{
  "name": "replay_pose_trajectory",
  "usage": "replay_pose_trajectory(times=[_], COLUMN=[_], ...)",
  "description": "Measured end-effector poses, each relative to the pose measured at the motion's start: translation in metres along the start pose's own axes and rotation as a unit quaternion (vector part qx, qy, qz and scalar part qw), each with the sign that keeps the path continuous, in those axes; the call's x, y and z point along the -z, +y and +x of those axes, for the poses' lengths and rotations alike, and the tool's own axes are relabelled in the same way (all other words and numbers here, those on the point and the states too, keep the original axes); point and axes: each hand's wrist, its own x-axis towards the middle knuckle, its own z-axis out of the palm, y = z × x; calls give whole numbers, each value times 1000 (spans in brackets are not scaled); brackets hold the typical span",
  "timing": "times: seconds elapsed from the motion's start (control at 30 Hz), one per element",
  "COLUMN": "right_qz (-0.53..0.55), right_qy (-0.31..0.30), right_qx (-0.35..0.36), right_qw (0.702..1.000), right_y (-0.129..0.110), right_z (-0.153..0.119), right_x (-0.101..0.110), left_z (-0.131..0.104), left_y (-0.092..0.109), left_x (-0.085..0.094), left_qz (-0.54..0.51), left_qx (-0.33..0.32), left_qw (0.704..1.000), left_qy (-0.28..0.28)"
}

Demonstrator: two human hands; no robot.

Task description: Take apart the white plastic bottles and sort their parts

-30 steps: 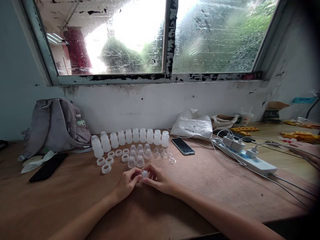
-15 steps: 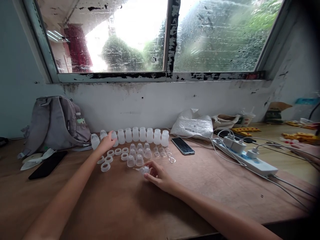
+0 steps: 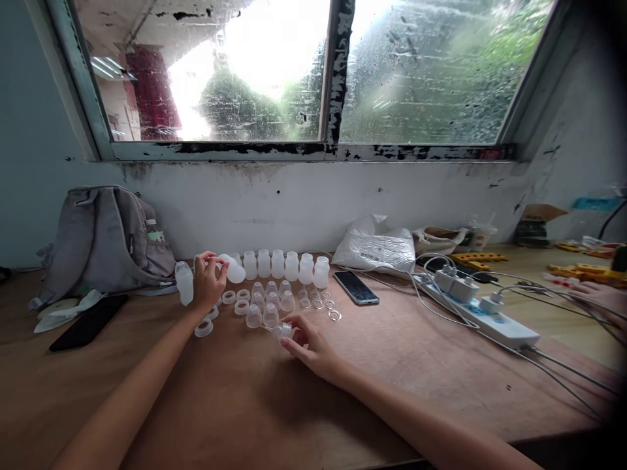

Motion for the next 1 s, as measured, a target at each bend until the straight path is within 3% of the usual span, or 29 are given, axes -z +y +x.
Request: replay_pose_trajectory(times=[0.1, 0.27, 0.4, 0.53, 0.8, 1.0], right_qz=[61, 179, 238, 237, 224, 219], right_qy=[16, 60, 89, 100, 95, 89], right_qx=[-38, -107, -125, -101, -72, -49], right_qw=[997, 976, 959, 961, 967, 971], right_y=[1, 9, 9, 3, 1, -4], right_z=[3, 10, 12, 11, 8, 11], right_x=[0, 2, 5, 6, 4, 9], left_z=[-11, -52, -84, -96, -104, -104], left_y=[25, 64, 74, 72, 77, 78], left_x=[22, 44, 44, 41, 40, 36], left_qz=[-92, -201, -229, -237, -345, -383], left_qx=[-27, -35, -63, -115, -7, 97], left_qw=[995, 977, 961, 947, 903, 835], left_qy=[23, -59, -141, -183, -255, -382])
